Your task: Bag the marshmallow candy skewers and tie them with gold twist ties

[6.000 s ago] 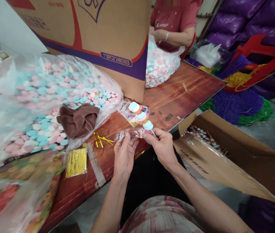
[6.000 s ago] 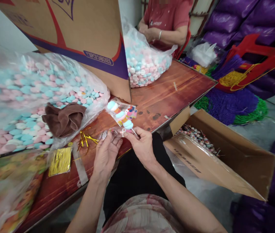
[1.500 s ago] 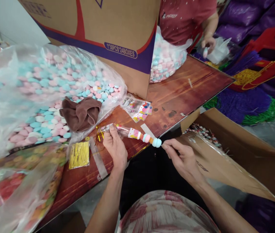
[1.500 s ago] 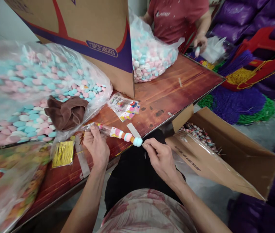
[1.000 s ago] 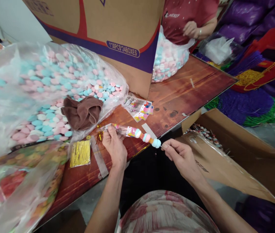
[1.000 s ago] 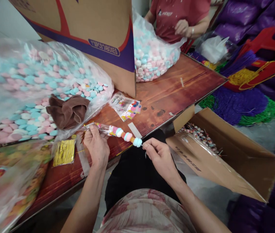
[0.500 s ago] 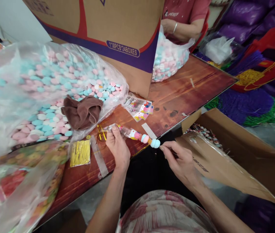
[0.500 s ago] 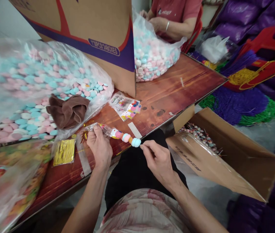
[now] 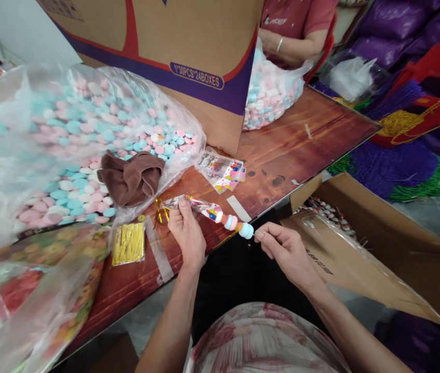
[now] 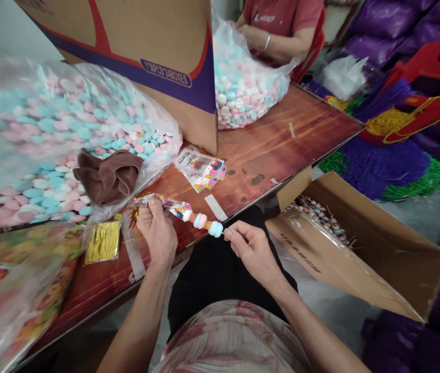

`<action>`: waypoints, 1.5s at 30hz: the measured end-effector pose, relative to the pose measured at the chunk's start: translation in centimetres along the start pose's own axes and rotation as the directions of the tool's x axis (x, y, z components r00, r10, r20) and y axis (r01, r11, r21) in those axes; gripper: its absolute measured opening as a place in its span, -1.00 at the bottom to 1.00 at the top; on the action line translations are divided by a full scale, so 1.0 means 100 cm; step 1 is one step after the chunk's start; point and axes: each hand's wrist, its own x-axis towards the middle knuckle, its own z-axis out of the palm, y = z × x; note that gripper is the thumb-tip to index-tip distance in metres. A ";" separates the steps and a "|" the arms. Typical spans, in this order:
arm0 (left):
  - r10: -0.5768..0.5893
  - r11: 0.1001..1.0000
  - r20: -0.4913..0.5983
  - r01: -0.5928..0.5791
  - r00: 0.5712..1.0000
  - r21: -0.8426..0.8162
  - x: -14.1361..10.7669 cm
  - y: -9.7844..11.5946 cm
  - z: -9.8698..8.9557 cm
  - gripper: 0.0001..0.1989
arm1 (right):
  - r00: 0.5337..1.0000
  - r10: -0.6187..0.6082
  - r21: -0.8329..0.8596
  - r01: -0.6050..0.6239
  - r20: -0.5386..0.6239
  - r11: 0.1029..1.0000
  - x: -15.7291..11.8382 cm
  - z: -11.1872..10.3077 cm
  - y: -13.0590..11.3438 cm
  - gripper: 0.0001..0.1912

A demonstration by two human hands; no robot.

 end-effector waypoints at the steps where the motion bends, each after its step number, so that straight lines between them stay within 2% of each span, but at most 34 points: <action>1: -0.002 1.000 0.001 0.002 1.000 -0.017 0.000 0.000 0.000 -0.62 | 1.000 -0.023 -0.032 0.022 -0.021 0.999 -0.001 0.001 0.001 -0.68; 3: -0.036 0.994 0.023 0.038 0.999 -0.102 0.000 0.001 0.001 -0.61 | 0.995 -0.073 -0.100 0.066 -0.068 0.993 -0.002 0.002 0.003 -0.71; 6: -0.139 0.967 0.081 0.152 0.987 -0.203 0.001 0.003 0.002 -0.58 | 0.974 -0.179 -0.239 0.143 -0.137 0.960 -0.004 0.002 0.005 -0.74; 9: -0.205 0.950 0.105 0.223 0.973 -0.219 0.003 0.003 0.000 -0.58 | 0.914 -0.363 -0.420 0.262 -0.181 0.869 -0.004 0.001 0.006 -0.80; 14: -0.189 0.966 0.096 0.202 0.977 -0.160 0.004 -0.001 -0.004 -0.60 | 0.793 -0.602 -0.599 0.437 -0.096 0.671 -0.001 -0.005 0.008 -0.91; 18: -0.145 0.979 0.095 0.157 0.985 -0.131 -0.001 -0.003 -0.002 -0.63 | 0.708 -0.707 -0.674 0.524 0.004 0.520 0.001 -0.006 0.013 -0.93; 20: -0.132 0.980 0.094 0.144 0.987 -0.136 -0.005 -0.002 0.001 -0.63 | 0.703 -0.711 -0.667 0.531 0.002 0.523 0.001 -0.004 0.015 -0.93; 22: -0.149 0.971 0.101 0.165 0.984 -0.173 -0.008 -0.001 0.002 -0.63 | 0.728 -0.684 -0.639 0.510 -0.036 0.576 0.000 -0.001 0.016 -0.94; 25: -0.234 0.941 0.166 0.266 0.958 -0.208 -0.012 0.003 0.004 -0.62 | 0.767 -0.637 -0.618 0.466 -0.075 0.633 -0.001 0.003 0.017 -0.94; 30: -0.307 0.909 0.262 0.364 0.915 -0.205 -0.019 0.011 0.008 -0.65 | 0.764 -0.642 -0.647 0.459 -0.062 0.609 0.003 0.010 0.019 -0.93; 32: -0.338 0.887 0.289 0.406 0.896 -0.220 -0.023 0.012 0.009 -0.66 | 0.794 -0.603 -0.613 0.441 -0.073 0.655 0.005 0.012 0.019 -0.89; 33: -0.355 0.873 0.298 0.429 0.886 -0.234 -0.024 0.012 0.010 -0.66 | 0.831 -0.550 -0.571 0.410 -0.088 0.711 0.006 0.014 0.018 -0.86; 36: -0.407 0.820 0.302 0.491 0.862 -0.296 -0.024 0.010 0.010 -0.67 | 0.961 -0.256 -0.294 0.217 -0.101 0.931 0.005 0.016 0.014 -0.75; 38: -0.432 0.787 0.300 0.518 0.851 -0.334 -0.023 0.008 0.009 -0.69 | 0.998 -0.034 -0.016 0.033 -0.045 0.999 0.005 0.017 0.012 -0.70; 39: -0.437 0.775 0.304 0.526 0.846 -0.350 -0.023 0.007 0.009 -0.69 | 0.998 0.062 0.127 -0.062 0.004 0.990 0.005 0.017 0.012 -0.69; 41: -0.431 0.765 0.321 0.530 0.843 -0.366 -0.023 0.005 0.009 -0.70 | 0.966 0.217 0.362 -0.253 0.139 0.897 0.007 0.016 0.013 -0.69; 43: -0.415 0.771 0.340 0.524 0.844 -0.361 -0.025 0.005 0.009 -0.70 | 0.914 0.300 0.483 -0.400 0.273 0.779 0.009 0.015 0.015 -0.69; 45: -0.392 0.798 0.334 0.497 0.857 -0.340 -0.026 0.005 0.010 -0.70 | 0.888 0.325 0.507 -0.453 0.324 0.733 0.011 0.017 0.017 -0.68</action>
